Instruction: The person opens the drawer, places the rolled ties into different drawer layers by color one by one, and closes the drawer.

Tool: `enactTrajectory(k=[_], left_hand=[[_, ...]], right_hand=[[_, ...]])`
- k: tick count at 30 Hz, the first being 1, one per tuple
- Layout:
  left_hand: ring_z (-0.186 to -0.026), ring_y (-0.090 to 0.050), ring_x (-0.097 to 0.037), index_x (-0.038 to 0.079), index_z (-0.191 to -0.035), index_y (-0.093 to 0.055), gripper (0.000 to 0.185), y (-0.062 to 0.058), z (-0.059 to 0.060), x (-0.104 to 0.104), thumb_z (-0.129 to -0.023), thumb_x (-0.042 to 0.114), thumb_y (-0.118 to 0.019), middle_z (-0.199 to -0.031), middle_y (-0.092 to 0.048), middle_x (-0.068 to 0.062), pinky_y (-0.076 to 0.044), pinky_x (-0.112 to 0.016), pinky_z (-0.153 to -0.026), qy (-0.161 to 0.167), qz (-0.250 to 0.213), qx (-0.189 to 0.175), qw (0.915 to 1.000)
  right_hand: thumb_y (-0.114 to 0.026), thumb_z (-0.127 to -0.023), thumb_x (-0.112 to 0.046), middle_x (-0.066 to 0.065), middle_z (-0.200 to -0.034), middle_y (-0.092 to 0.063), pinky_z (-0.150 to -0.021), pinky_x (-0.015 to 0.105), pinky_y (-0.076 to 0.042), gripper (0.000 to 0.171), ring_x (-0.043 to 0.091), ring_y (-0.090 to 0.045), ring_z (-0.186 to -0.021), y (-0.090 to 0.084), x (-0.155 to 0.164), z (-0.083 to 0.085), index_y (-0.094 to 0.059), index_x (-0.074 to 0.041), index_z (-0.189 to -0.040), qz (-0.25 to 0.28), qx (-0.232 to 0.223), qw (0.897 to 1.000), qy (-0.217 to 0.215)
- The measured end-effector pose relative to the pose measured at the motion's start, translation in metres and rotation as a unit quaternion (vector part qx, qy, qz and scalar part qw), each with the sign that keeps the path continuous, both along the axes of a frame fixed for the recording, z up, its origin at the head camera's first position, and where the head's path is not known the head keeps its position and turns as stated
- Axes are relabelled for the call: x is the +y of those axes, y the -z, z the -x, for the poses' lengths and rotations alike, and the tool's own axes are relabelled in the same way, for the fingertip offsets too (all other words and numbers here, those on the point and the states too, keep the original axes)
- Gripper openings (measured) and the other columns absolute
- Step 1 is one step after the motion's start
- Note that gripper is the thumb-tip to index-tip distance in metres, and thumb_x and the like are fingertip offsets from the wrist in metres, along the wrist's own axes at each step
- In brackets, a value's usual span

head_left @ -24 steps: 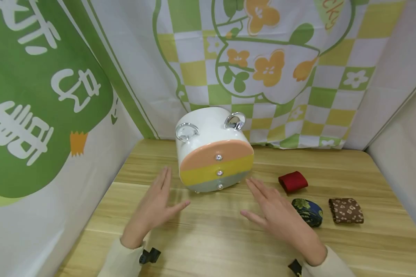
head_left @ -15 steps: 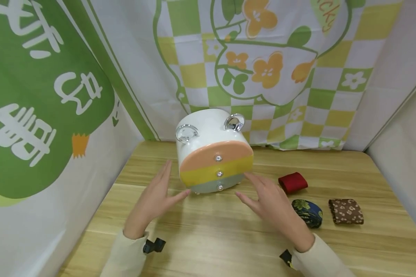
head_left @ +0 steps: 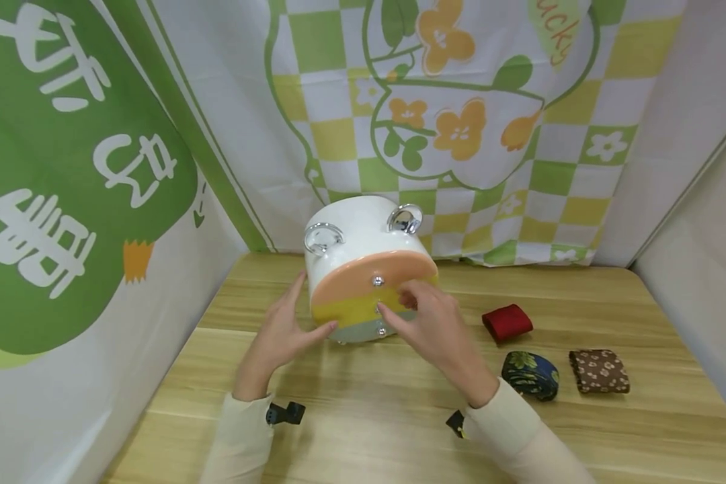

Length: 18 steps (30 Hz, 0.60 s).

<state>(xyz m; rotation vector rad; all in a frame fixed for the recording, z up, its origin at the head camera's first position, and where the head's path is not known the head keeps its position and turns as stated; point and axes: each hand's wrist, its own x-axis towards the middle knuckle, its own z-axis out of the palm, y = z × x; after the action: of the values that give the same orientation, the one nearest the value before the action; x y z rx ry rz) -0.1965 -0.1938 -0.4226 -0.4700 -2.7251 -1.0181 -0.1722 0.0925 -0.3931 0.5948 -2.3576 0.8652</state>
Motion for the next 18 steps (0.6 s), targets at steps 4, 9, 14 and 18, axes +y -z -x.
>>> enactTrajectory(k=[4,9,14,18], left_hand=[[-0.153,-0.038,-0.05,0.012,-0.17,-0.017,0.116,0.003,0.002,-0.001,-0.086,0.047,-0.087,-0.171,-0.032,-0.021,-0.036,-0.072,-0.12,-0.008,-0.02,0.001,0.9998],[-0.153,-0.039,-0.048,0.011,-0.17,-0.02,0.111,0.005,0.004,0.0,-0.087,0.044,-0.087,-0.171,-0.034,-0.021,-0.037,-0.07,-0.121,-0.01,-0.032,0.011,0.9994],[-0.153,-0.039,-0.048,0.007,-0.169,-0.023,0.109,0.004,0.005,-0.001,-0.088,0.041,-0.087,-0.17,-0.036,-0.021,-0.037,-0.069,-0.122,-0.011,-0.033,0.021,0.9992],[-0.153,-0.04,-0.048,0.005,-0.168,-0.025,0.107,0.004,0.005,-0.002,-0.088,0.04,-0.087,-0.169,-0.037,-0.022,-0.037,-0.068,-0.122,-0.012,-0.031,0.026,0.9991]], right_hand=[[-0.089,-0.085,-0.027,0.007,-0.082,-0.074,-0.068,0.034,-0.062,0.03,0.018,-0.072,-0.073,0.001,-0.01,0.008,-0.071,-0.004,-0.094,0.011,0.016,1.0,0.01],[-0.089,-0.085,-0.026,0.007,-0.082,-0.074,-0.066,0.032,-0.063,0.029,0.018,-0.072,-0.072,0.002,-0.019,0.015,-0.071,-0.003,-0.091,0.022,0.028,0.999,0.018],[-0.088,-0.087,-0.028,0.007,-0.083,-0.075,-0.065,0.032,-0.064,0.029,0.018,-0.074,-0.071,0.002,-0.026,0.02,-0.07,-0.004,-0.088,0.03,0.029,0.999,0.026],[-0.088,-0.087,-0.029,0.006,-0.082,-0.076,-0.065,0.032,-0.063,0.029,0.017,-0.073,-0.071,0.003,-0.029,0.024,-0.07,-0.006,-0.088,0.032,0.021,0.999,0.037]])
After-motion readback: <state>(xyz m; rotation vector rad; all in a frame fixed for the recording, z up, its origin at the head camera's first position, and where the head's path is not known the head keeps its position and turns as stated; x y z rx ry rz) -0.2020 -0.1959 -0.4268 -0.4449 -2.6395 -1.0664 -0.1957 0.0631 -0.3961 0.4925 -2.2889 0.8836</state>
